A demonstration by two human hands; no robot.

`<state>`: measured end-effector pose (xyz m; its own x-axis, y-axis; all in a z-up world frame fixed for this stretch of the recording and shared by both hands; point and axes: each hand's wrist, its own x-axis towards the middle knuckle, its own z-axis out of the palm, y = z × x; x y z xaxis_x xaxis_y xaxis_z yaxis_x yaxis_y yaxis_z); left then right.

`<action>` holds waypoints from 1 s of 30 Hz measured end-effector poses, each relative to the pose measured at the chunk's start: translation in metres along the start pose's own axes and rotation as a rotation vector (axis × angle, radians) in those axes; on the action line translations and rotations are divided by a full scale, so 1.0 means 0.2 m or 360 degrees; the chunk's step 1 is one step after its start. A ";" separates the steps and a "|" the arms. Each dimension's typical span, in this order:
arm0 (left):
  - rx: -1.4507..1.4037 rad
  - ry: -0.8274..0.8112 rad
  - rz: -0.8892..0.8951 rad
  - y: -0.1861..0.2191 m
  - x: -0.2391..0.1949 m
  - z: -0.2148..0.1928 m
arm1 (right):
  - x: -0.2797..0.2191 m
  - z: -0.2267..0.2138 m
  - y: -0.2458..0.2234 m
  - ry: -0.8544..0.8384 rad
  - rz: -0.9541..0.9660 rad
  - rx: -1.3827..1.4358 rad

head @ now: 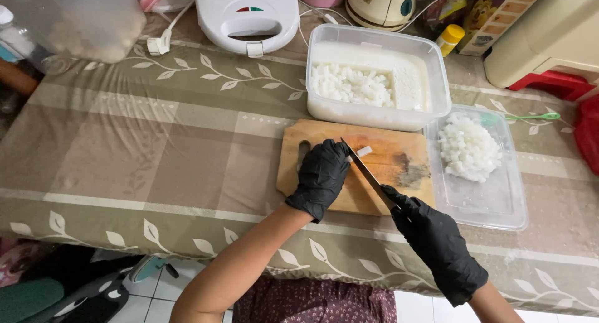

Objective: Cutting agar agar strips into small cubes on a cutting board and transferring them into a plastic container.

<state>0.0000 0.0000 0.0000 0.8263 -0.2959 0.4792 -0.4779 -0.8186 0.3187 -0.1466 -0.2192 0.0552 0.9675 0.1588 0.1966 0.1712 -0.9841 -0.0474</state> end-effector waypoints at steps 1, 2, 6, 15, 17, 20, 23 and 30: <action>-0.0001 0.0001 -0.0001 0.00 0.00 0.00 | 0.00 0.00 0.00 -0.0001 -0.0001 -0.0001; -0.0003 0.0024 0.0002 0.00 0.00 0.01 | 0.00 0.01 0.00 0.0017 -0.0018 -0.0082; 0.0030 -0.0020 -0.0001 0.00 0.01 0.00 | 0.00 0.01 0.00 0.0007 0.0031 -0.0074; 0.0183 -0.0040 0.0011 -0.05 0.00 0.18 | 0.07 0.04 -0.01 -0.0026 0.0042 0.0046; 0.0348 -0.0108 0.0020 -0.08 0.00 0.27 | 0.10 0.01 -0.04 -0.0125 0.0086 0.0115; 0.0460 0.0026 0.0104 -0.07 -0.01 0.21 | 0.18 -0.11 -0.13 -0.0336 0.0388 0.0311; 0.0363 0.0262 0.0172 -0.06 -0.01 0.09 | 0.19 -0.16 -0.18 -0.0432 0.0612 0.0361; 0.0212 -0.0094 0.0074 -0.03 -0.01 0.04 | 0.03 -0.06 -0.05 -0.0128 0.0147 0.0128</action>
<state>0.0032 0.0016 -0.0103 0.8222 -0.3606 0.4405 -0.4757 -0.8602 0.1837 -0.1440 -0.2090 0.0686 0.9911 0.0767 0.1086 0.0917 -0.9858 -0.1406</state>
